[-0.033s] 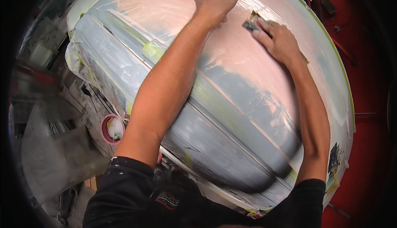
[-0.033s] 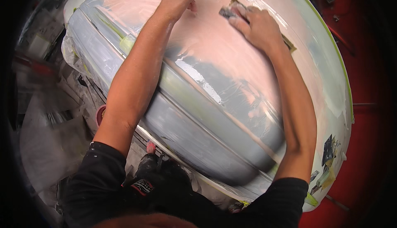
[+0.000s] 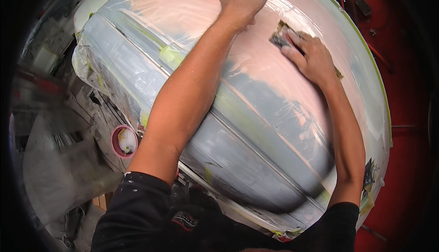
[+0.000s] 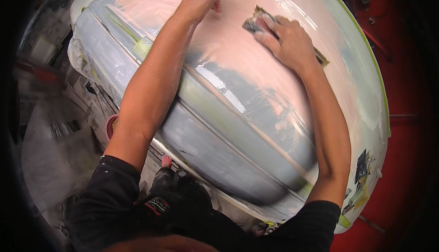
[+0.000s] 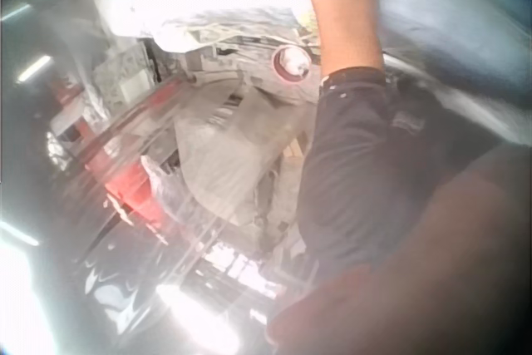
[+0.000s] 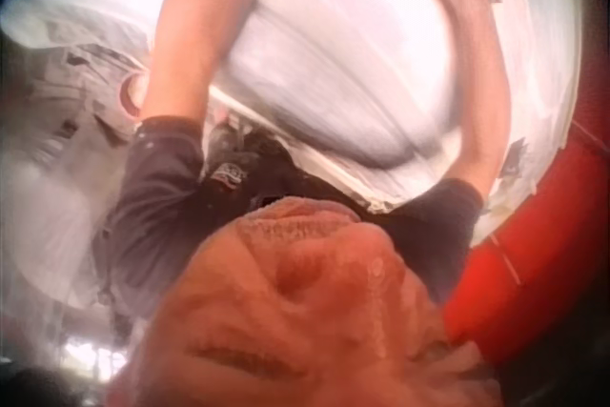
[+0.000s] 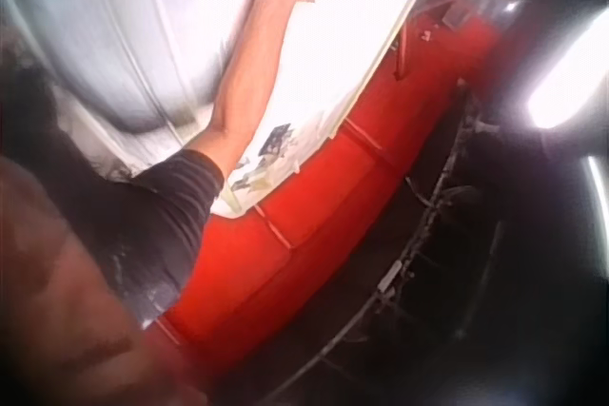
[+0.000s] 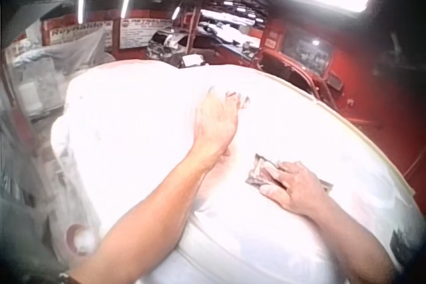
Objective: The person sands a car hood covered with a pink filler compound using a sanding block. They repeatedly wipe the surface with a pink cloth to remove dust and check the smoothness. The hood is masked with plastic and tape to protect surrounding areas.
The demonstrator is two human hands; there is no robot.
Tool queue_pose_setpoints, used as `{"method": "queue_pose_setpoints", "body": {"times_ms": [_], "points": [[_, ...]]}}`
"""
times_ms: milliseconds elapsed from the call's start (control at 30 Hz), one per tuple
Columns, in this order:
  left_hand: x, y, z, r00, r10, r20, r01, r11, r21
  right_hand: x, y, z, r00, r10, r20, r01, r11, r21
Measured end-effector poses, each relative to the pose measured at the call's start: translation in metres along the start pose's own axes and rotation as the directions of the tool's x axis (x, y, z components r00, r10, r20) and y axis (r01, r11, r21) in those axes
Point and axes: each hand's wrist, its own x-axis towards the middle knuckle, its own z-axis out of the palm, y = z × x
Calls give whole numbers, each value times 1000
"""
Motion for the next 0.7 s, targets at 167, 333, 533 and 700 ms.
{"method": "queue_pose_setpoints", "body": {"times_ms": [167, 333, 533, 700], "points": [[-3, 30, -13, 979, -189, 76, 199, 969, -145, 12, 19, 12, 999, -20, -40, 21, 1000, 12], [8, 44, -6, 957, -252, 145, 274, 950, -153, 88, 70, 28, 972, 230, 43, -231, 973, 21], [5, 29, -14, 978, -206, 5, 203, 959, -200, 6, -23, -3, 998, -57, -18, 58, 998, 37], [2, 47, -20, 979, -197, 45, 202, 943, -264, 41, 29, 17, 999, -30, -22, 31, 999, 36]]}}
